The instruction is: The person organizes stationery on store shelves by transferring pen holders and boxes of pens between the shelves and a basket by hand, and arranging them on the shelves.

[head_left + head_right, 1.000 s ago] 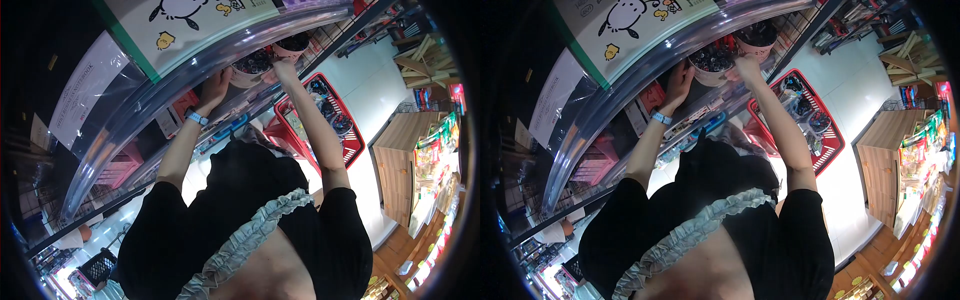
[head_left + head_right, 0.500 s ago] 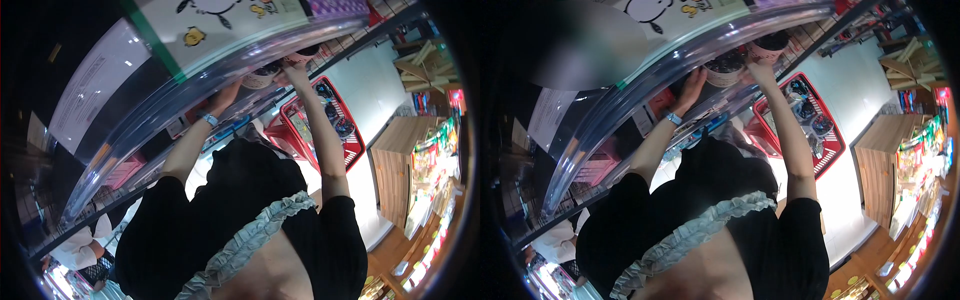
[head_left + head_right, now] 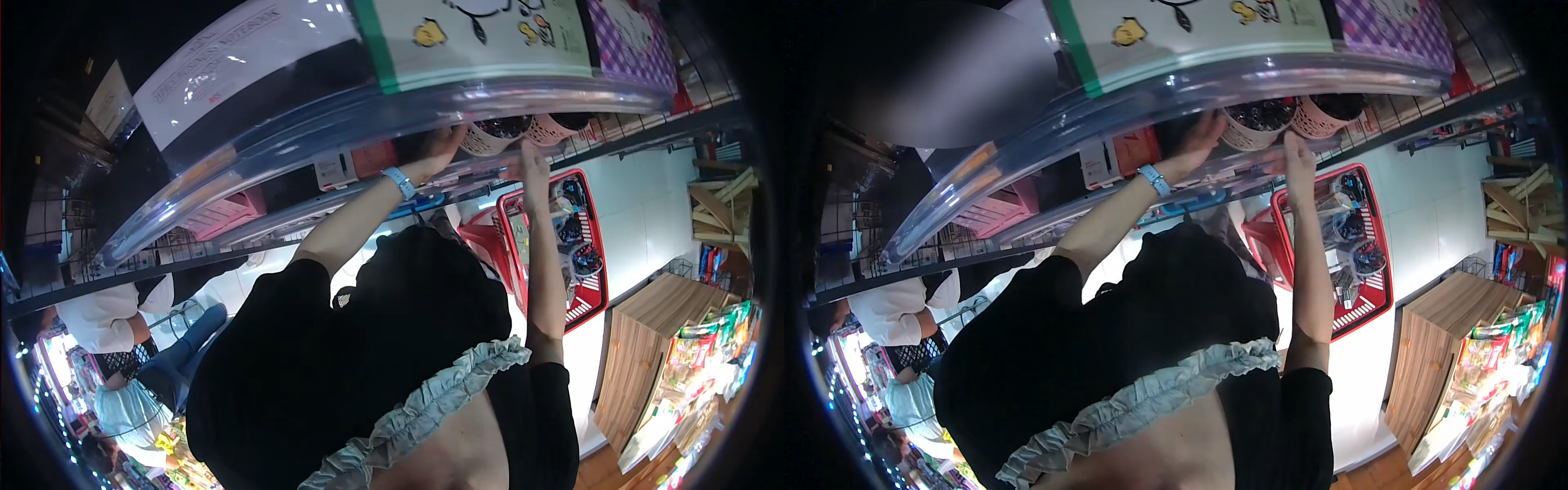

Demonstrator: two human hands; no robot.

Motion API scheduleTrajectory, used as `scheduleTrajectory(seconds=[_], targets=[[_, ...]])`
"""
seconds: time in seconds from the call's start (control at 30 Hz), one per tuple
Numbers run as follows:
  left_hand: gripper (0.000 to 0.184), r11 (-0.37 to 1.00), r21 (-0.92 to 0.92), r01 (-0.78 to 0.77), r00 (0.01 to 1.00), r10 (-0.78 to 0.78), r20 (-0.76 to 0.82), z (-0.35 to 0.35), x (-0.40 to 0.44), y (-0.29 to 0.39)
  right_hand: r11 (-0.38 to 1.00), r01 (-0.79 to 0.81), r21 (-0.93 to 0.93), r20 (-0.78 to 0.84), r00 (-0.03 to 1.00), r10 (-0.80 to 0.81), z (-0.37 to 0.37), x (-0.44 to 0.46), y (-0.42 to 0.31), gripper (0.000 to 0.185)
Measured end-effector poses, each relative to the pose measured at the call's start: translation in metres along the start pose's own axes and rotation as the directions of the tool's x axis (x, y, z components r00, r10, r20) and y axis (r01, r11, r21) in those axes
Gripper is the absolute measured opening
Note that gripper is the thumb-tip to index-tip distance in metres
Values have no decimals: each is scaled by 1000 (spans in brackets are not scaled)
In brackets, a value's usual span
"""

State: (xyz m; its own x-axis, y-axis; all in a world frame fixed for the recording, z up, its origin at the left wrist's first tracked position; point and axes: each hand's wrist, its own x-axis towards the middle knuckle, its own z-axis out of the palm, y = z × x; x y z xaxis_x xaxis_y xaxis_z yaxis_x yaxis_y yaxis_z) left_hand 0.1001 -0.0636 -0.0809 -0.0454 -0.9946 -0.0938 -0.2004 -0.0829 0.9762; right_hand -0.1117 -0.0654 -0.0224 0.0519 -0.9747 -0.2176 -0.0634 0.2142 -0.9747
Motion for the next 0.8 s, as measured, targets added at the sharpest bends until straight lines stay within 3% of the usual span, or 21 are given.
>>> scheduleTrajectory(seconds=[0.13, 0.17, 0.23, 0.27, 0.33, 0.47, 0.57, 0.6, 0.7, 0.8], targets=[[77, 999, 21, 40, 999, -40, -13, 9, -6, 2, 996, -9, 84, 37, 999, 6, -11, -19, 32, 40], [76, 999, 41, -6, 999, 8, -48, 14, -4, -9, 998, -10, 56, 67, 998, 6, -18, -25, 41, 36], [75, 998, -19, 58, 996, -59, -66, 22, -10, -9, 996, 39, -84, 115, 993, -29, -38, -30, 74, 32], [69, 988, -125, 87, 990, -99, -97, 26, -11, 3, 996, -85, -19, 121, 989, 87, -46, -44, 70, 30], [57, 962, -262, 80, 983, -119, -136, 33, -13, 19, 989, -120, -80, 72, 989, 126, -70, -58, 102, 26], [57, 975, -212, 67, 960, -121, -251, 48, -17, 20, 943, -333, -2, 17, 943, 333, -118, -98, 122, 22], [57, 974, -208, 88, 931, -155, -331, 60, -20, 26, 914, -399, -79, -12, 917, 399, -158, -120, 154, 23], [57, 973, -207, 98, 923, -167, -347, 62, -19, 25, 936, -313, -164, -31, 950, 312, -175, -124, 190, 24], [54, 983, -160, 88, 918, -142, -369, 70, -22, 27, 880, -468, 86, -51, 880, 473, -201, -146, 194, 25], [49, 993, -116, 11, 930, -53, -364, 78, -28, 31, 835, -538, 115, -107, 829, 549, -229, -154, 202, 28]])
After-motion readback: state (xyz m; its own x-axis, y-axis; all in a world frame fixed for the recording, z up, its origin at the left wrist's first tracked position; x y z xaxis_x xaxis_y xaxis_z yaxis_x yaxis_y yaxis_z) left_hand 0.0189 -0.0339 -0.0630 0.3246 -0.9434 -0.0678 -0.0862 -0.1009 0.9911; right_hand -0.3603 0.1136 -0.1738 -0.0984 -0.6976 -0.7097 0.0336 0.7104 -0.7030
